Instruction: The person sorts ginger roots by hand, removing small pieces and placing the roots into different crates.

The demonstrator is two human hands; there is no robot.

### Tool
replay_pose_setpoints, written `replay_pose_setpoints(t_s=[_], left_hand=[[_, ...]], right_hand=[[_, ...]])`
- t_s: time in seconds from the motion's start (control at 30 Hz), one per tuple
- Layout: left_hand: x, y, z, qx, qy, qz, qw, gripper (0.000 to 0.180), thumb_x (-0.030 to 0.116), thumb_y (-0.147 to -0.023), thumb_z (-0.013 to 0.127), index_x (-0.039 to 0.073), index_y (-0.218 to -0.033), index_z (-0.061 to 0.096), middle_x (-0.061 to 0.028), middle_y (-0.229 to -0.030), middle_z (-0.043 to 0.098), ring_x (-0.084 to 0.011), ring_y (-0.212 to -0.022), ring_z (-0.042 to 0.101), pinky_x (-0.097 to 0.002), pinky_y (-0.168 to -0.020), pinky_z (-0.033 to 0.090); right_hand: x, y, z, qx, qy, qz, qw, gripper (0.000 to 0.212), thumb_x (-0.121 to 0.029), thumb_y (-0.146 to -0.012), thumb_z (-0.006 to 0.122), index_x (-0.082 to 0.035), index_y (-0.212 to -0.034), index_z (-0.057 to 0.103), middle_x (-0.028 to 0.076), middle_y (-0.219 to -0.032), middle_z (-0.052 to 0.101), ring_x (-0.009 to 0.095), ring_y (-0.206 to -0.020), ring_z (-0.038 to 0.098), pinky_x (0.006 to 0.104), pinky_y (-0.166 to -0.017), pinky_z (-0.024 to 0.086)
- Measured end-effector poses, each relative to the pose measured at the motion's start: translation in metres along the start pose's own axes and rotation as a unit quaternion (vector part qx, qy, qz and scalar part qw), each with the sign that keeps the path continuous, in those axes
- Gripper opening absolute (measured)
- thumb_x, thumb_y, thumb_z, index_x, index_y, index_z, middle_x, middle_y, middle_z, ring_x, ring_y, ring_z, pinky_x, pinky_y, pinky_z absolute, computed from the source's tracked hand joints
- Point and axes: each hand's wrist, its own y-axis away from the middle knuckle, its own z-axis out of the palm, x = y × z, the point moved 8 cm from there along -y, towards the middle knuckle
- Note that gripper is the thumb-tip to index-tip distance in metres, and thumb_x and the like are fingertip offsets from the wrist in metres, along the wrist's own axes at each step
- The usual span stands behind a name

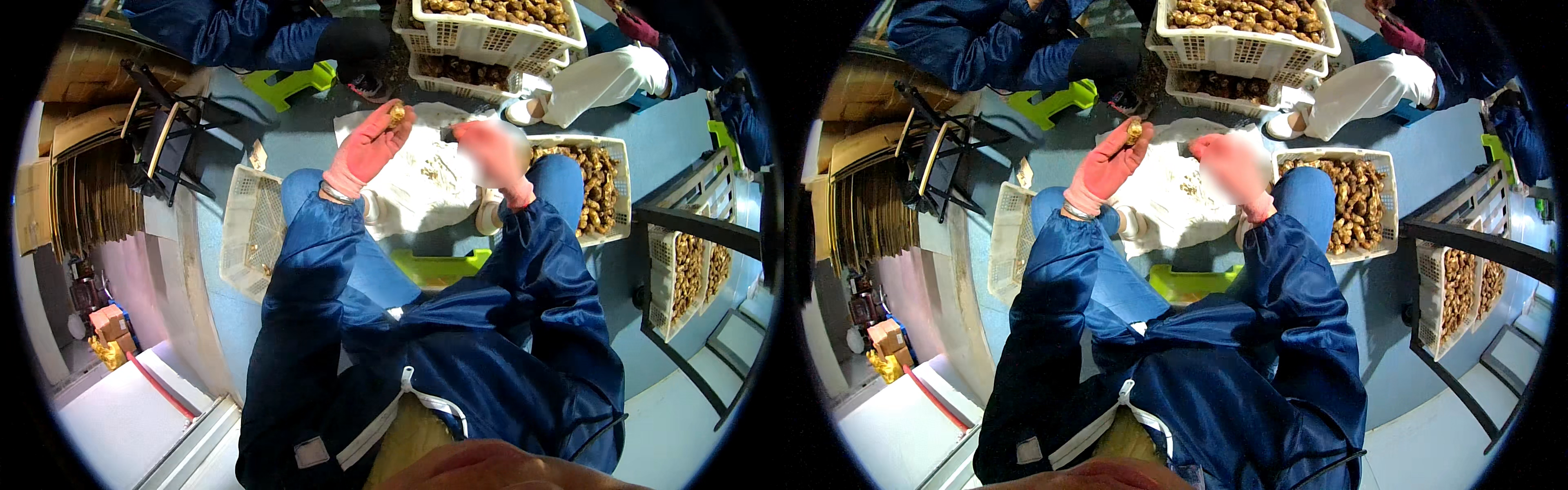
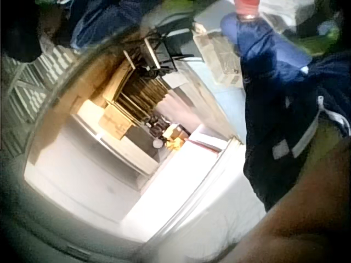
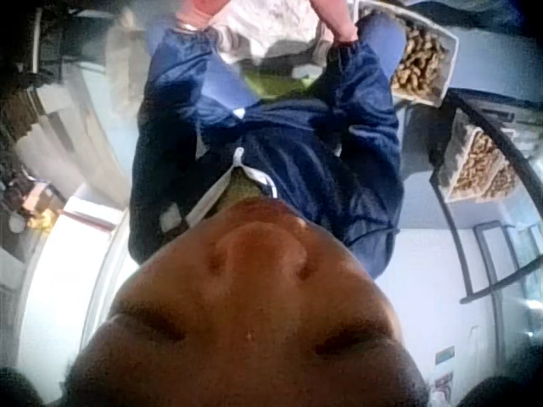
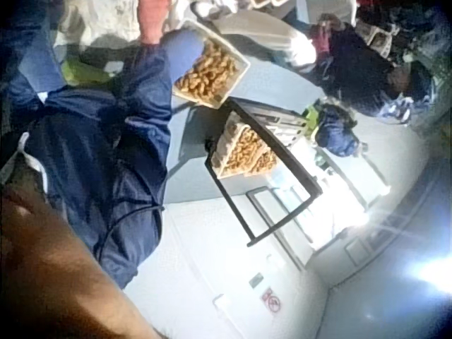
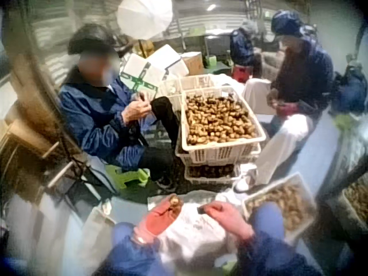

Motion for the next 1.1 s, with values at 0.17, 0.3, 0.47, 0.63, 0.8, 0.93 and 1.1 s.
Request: replay_pose_setpoints(t_s=[0.17, 0.3, 0.47, 0.63, 0.8, 0.93, 1.1], left_hand=[[-0.007, 0.022, 0.022, 0.055, -0.379, -0.001, 0.924, 0.039, 0.016, -0.101, 0.051, 0.005, -0.137, 0.047, -0.0095, -0.125, 0.059, -0.0167, -0.107, 0.059, -0.0263, -0.089, 0.049], [-0.024, 0.017, 0.024, 0.078, -0.377, -0.059, 0.921, 0.038, 0.018, -0.103, 0.045, 0.005, -0.138, 0.047, -0.0066, -0.118, 0.061, -0.0108, -0.094, 0.059, -0.0231, -0.078, 0.047], [-0.023, 0.025, 0.034, 0.032, -0.427, -0.082, 0.9, 0.044, 0.023, -0.1, 0.05, 0.004, -0.14, 0.045, -0.0058, -0.112, 0.06, -0.0108, -0.096, 0.057, -0.0232, -0.082, 0.046], [-0.038, 0.031, 0.038, 0.046, -0.388, -0.131, 0.911, 0.049, 0.019, -0.097, 0.055, 0.002, -0.141, 0.041, -0.0085, -0.11, 0.06, -0.0133, -0.094, 0.059, -0.0252, -0.082, 0.048], [-0.046, 0.037, 0.034, 0.064, -0.414, -0.136, 0.898, 0.051, 0.017, -0.093, 0.059, 0.001, -0.139, 0.042, -0.0061, -0.101, 0.061, -0.0119, -0.086, 0.059, -0.0251, -0.078, 0.049], [-0.049, 0.045, 0.026, 0.087, -0.425, -0.135, 0.891, 0.051, 0.017, -0.091, 0.062, 0.002, -0.137, 0.045, -0.0043, -0.099, 0.06, -0.01, -0.083, 0.057, -0.0236, -0.075, 0.048], [-0.048, 0.049, 0.027, 0.072, -0.437, -0.12, 0.888, 0.051, 0.016, -0.089, 0.066, 0.001, -0.134, 0.047, -0.0037, -0.099, 0.059, -0.0095, -0.083, 0.057, -0.023, -0.072, 0.047]], right_hand=[[-0.022, -0.02, 0.004, -0.024, 0.075, 0.125, 0.989, 0.025, -0.013, -0.091, 0.059, 0.0, -0.112, 0.066, 0.01, -0.107, 0.067, 0.018, -0.092, 0.062, 0.0284, -0.082, 0.049], [-0.015, -0.02, 0.004, 0.007, -0.057, 0.152, 0.987, 0.026, -0.025, -0.091, 0.064, -0.007, -0.109, 0.07, 0.009, -0.096, 0.071, 0.019, -0.083, 0.065, 0.0314, -0.074, 0.05], [-0.047, -0.028, 0.014, -0.028, 0.109, 0.031, 0.993, 0.017, -0.018, -0.086, 0.069, -0.003, -0.093, 0.069, 0.01, -0.101, 0.068, 0.023, -0.094, 0.063, 0.0337, -0.079, 0.05], [-0.037, -0.026, 0.013, -0.027, 0.06, 0.055, 0.996, 0.015, -0.017, -0.086, 0.067, -0.004, -0.091, 0.069, 0.009, -0.111, 0.067, 0.022, -0.102, 0.061, 0.0326, -0.085, 0.049], [-0.038, -0.025, 0.018, -0.072, 0.065, 0.103, 0.99, 0.014, -0.016, -0.088, 0.065, -0.004, -0.094, 0.069, 0.006, -0.116, 0.066, 0.02, -0.103, 0.061, 0.0316, -0.087, 0.049], [-0.036, -0.02, 0.02, -0.106, 0.07, 0.098, 0.987, 0.014, -0.015, -0.088, 0.064, -0.003, -0.095, 0.068, 0.006, -0.117, 0.065, 0.019, -0.101, 0.061, 0.0302, -0.085, 0.05], [-0.041, -0.018, 0.026, -0.132, 0.051, 0.118, 0.983, 0.019, -0.021, -0.087, 0.066, -0.005, -0.095, 0.07, 0.009, -0.113, 0.066, 0.022, -0.095, 0.064, 0.0317, -0.083, 0.05]])
